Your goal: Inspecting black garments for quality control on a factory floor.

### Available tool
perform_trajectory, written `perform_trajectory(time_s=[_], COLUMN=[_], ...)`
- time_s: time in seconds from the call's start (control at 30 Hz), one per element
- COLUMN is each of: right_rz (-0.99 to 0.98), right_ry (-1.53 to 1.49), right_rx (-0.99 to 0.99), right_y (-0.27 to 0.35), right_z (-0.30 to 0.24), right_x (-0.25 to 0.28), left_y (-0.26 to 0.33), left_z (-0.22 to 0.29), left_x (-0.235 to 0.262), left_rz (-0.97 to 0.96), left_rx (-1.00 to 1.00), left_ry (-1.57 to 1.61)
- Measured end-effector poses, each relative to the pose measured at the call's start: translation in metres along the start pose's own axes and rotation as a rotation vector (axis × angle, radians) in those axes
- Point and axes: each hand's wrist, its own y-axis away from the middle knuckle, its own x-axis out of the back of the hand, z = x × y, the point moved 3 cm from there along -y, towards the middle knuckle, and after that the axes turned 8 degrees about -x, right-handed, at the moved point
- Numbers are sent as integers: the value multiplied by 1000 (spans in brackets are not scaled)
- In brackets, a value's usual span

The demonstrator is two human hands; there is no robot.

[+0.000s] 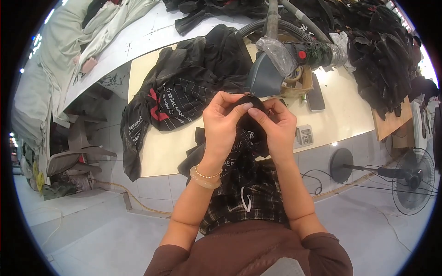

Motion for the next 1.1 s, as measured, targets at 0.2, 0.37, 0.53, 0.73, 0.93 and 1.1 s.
perform_trajectory(time_s=[0.2, 0.37, 0.53, 0.73, 0.93, 1.1], right_rz=[-1, -2, 3, 9, 13, 13], right_ry=[-21, -50, -32, -27, -12, 4], right_rx=[-19, -15, -31, -7, -8, -1], right_y=[2, 3, 5, 6, 10, 13], right_z=[-2, -2, -2, -2, -2, -2], right_x=[3, 4, 5, 5, 5, 4], left_y=[1, 2, 3, 3, 1, 1], left_z=[-4, -7, -7, -5, -4, -2], left_x=[-2, -5, -5, -5, -5, -6], left_rz=[-2, 6, 23, 30, 24, 16], left_rx=[17, -13, -5, -6, -9, -33], left_ry=[10, 28, 2, -34, -51, -71])
